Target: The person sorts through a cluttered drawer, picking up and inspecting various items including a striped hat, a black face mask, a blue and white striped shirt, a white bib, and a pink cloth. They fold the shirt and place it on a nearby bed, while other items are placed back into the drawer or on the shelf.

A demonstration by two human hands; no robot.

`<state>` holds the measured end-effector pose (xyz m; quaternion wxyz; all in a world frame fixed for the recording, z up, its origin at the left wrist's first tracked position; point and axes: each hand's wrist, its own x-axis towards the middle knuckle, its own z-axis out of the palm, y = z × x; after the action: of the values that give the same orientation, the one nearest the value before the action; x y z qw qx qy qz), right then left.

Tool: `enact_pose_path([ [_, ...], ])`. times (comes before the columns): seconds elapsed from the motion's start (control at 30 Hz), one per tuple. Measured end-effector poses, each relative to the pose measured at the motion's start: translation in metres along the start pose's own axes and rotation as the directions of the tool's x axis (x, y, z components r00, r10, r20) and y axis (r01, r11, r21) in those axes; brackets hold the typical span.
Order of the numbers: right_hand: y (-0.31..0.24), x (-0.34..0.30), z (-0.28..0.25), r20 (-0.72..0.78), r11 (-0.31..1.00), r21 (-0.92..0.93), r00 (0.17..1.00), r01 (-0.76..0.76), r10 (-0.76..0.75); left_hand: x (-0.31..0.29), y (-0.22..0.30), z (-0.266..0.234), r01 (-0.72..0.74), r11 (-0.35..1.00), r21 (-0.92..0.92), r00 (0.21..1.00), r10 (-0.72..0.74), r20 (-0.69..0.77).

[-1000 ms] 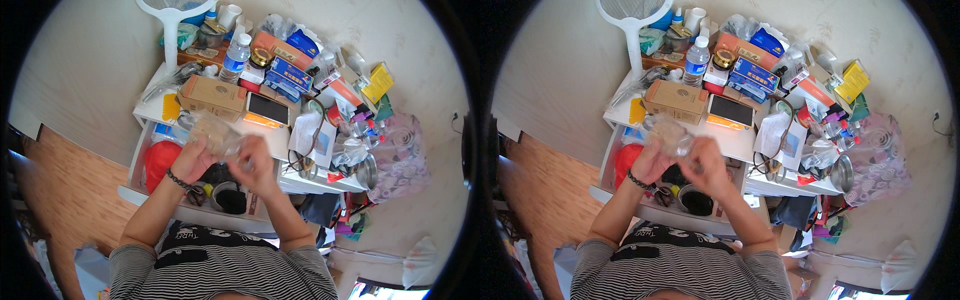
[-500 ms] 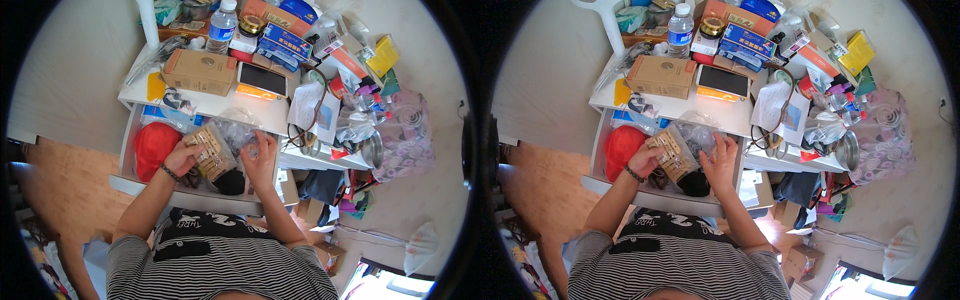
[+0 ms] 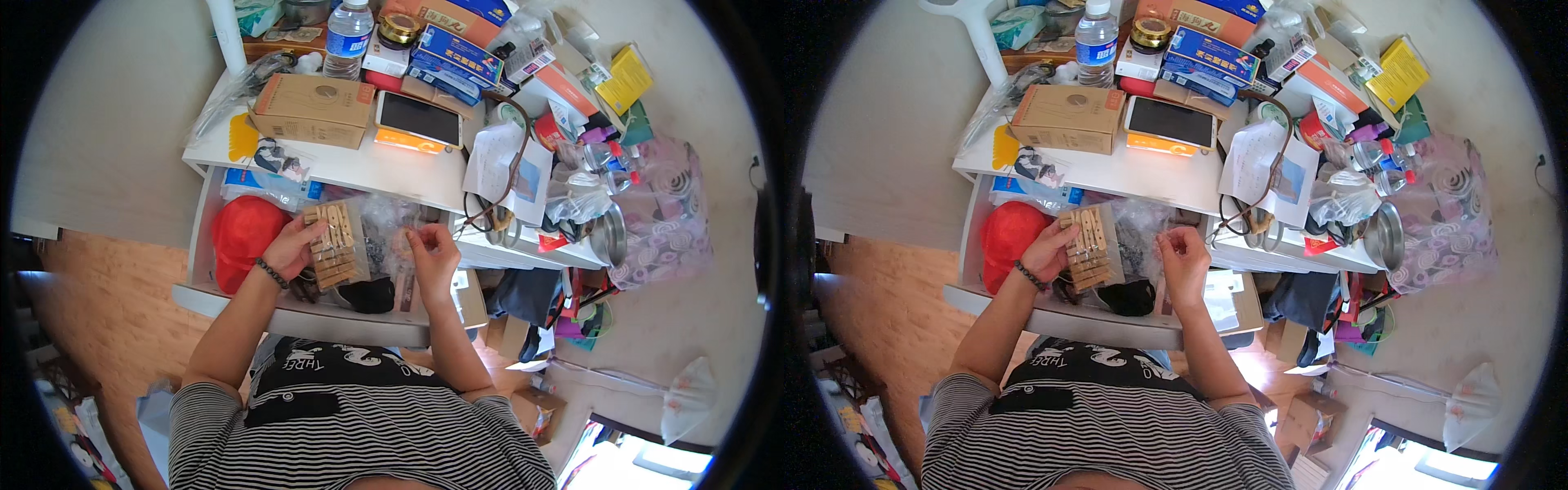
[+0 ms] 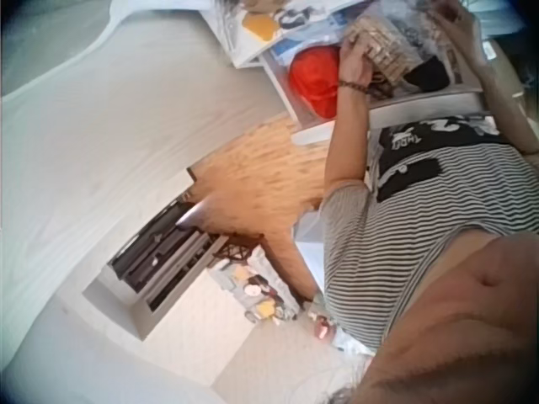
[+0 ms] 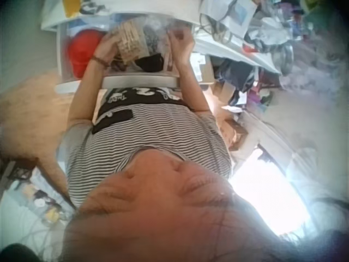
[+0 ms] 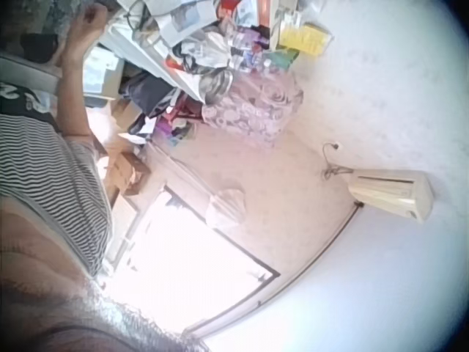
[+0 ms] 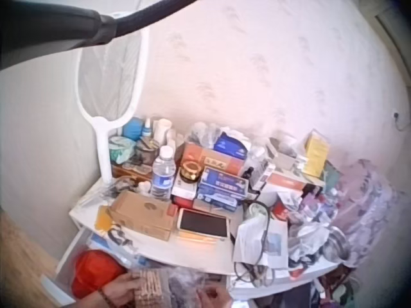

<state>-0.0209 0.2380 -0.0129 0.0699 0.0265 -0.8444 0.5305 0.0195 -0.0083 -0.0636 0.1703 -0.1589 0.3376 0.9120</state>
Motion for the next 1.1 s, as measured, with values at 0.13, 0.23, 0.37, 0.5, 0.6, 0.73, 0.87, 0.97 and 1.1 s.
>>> enact_pose_path([
  [0.13,0.016,0.002,-0.01,0.081,1.0,0.031,0.997,0.001,-0.003,0.001,-0.002,0.0,0.011,1.0,0.016,1.0,-0.011,-0.001],
  [0.23,0.017,0.009,-0.01,0.057,0.99,0.137,0.998,-0.033,0.026,0.003,0.0,-0.001,0.023,0.999,0.026,1.0,-0.023,-0.01],
  [0.37,0.029,0.008,-0.013,0.116,0.951,0.271,0.986,-0.151,0.124,0.003,-0.002,-0.002,0.015,0.999,0.04,1.0,-0.015,0.006],
  [0.5,0.011,0.006,-0.023,0.125,0.936,0.313,0.984,-0.158,0.124,0.001,-0.001,-0.002,0.006,0.999,0.041,1.0,-0.006,-0.01],
  [0.6,-0.001,0.007,-0.032,0.185,0.877,0.391,0.957,-0.279,0.223,0.0,0.001,-0.003,-0.006,0.999,0.038,1.0,0.007,-0.013],
  [0.73,0.014,0.014,-0.041,0.327,0.776,0.537,0.93,-0.33,0.169,0.003,0.0,-0.006,-0.013,0.999,0.048,1.0,0.013,0.012],
  [0.87,-0.008,0.017,-0.045,0.626,0.411,0.672,0.769,-0.616,0.129,0.0,0.001,-0.001,0.0,0.997,0.076,1.0,-0.002,0.029],
  [0.97,-0.022,0.021,-0.049,0.759,0.313,0.566,0.63,-0.763,0.163,-0.002,0.004,0.003,0.01,0.998,0.054,0.998,-0.014,0.063],
  [1.1,-0.013,0.025,-0.036,0.822,0.675,0.42,0.57,-0.606,0.0,-0.004,0.004,0.002,0.025,0.998,0.049,0.993,-0.031,0.117],
])
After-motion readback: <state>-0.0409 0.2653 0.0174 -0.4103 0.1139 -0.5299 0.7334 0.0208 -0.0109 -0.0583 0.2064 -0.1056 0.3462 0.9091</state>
